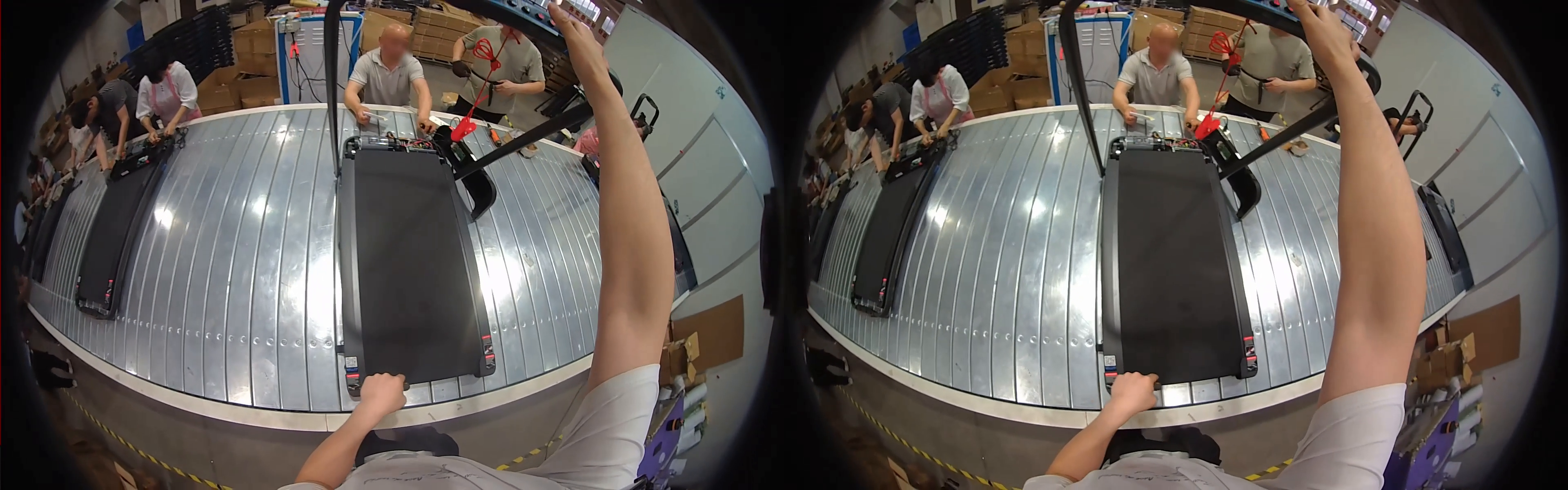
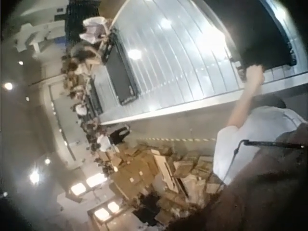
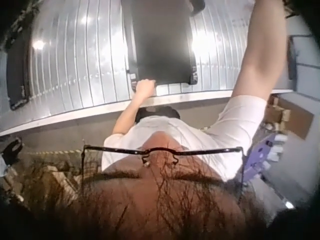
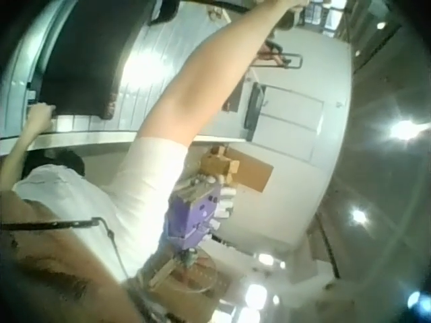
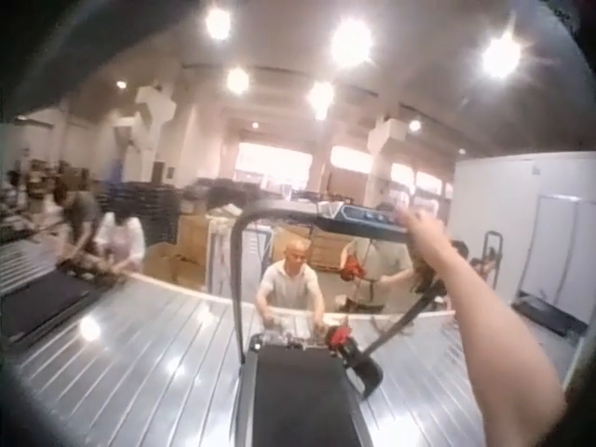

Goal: The recorder is assembling various components of treadmills on a factory production line, using tools like a screwdriver and pliers.

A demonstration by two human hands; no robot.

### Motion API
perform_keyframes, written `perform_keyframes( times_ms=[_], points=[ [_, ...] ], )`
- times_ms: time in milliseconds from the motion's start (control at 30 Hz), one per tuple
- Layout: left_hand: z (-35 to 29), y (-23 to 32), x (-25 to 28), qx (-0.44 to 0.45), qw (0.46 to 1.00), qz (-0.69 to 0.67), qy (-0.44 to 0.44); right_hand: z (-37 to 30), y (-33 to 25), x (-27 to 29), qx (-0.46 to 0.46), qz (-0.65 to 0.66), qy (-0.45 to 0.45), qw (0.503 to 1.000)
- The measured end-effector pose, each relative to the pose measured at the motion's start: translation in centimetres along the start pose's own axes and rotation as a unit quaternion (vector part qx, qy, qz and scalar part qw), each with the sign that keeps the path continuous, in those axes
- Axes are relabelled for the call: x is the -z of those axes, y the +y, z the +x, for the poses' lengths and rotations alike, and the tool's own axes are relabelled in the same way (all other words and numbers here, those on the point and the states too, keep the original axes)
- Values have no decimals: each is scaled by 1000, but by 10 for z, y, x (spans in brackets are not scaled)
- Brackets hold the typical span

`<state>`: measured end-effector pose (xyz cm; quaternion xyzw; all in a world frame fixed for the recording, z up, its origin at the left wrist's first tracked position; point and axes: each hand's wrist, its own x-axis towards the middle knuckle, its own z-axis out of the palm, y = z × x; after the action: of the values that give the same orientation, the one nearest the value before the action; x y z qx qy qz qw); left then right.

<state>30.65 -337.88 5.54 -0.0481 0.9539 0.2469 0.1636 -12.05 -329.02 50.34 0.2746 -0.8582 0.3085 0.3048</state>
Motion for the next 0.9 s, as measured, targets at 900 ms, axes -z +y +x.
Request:
perform_keyframes(
  times_ms=[900],
  points=[
    [-187, 351, -199, -168, 980, -79, 73, -791, 80, 262, -515, 726, -242, 386]
  ],
)
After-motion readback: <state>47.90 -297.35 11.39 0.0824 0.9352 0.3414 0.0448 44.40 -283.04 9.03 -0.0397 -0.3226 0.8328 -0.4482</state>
